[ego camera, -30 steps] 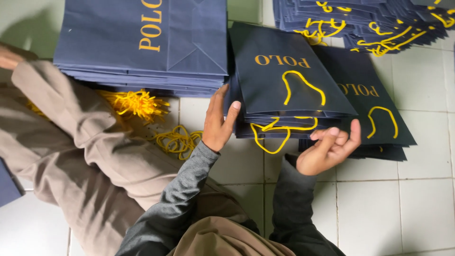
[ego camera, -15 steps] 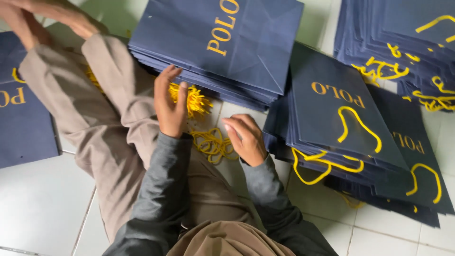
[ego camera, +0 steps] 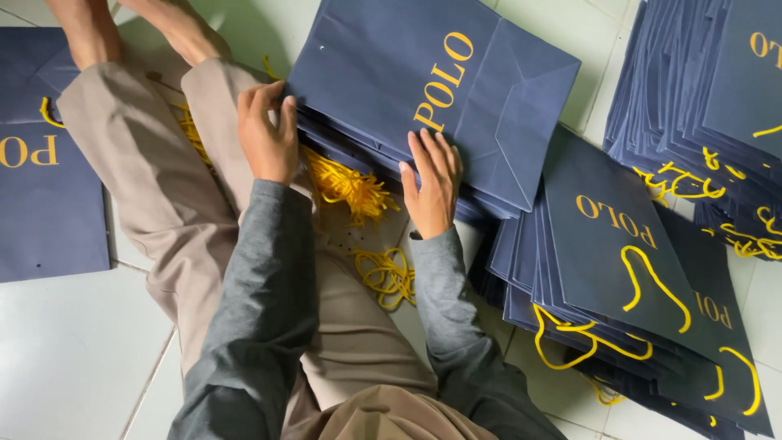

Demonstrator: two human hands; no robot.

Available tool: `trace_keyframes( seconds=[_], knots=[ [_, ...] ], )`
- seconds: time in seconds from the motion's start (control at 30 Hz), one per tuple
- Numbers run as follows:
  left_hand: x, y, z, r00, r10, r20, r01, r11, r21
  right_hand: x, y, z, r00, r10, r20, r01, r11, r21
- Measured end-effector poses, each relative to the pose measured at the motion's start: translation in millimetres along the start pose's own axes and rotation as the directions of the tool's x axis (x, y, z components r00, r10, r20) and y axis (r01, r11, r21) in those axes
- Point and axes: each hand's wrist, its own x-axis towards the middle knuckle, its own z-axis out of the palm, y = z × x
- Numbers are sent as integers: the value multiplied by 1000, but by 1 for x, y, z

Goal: Attaching yellow cord handles to blue paper bags by threading them through pre-punched holes.

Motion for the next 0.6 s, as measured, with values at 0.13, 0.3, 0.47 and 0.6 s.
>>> trace_keyframes(
  seconds=[0.13, 0.3, 0.47, 0.6],
  knots=[
    [-10, 4, -9, 999, -26, -30, 24, 998, -64, -2, -2, 4, 998, 10, -57, -12, 1000, -26],
    [-45, -24, -15, 850, -498, 173, 470, 567, -676, -9, 18, 2, 977, -160, -144, 165, 986, 20],
    [-78, -27, -49, 734, -547, 403, 627, 317, -711, -22, 43, -23, 983, -171, -74, 185, 936, 298],
    [-102, -5, -62, 743, -504, 440, 660, 440, -609, -40, 28, -45, 960, 143, -240, -50, 932, 358]
  ],
)
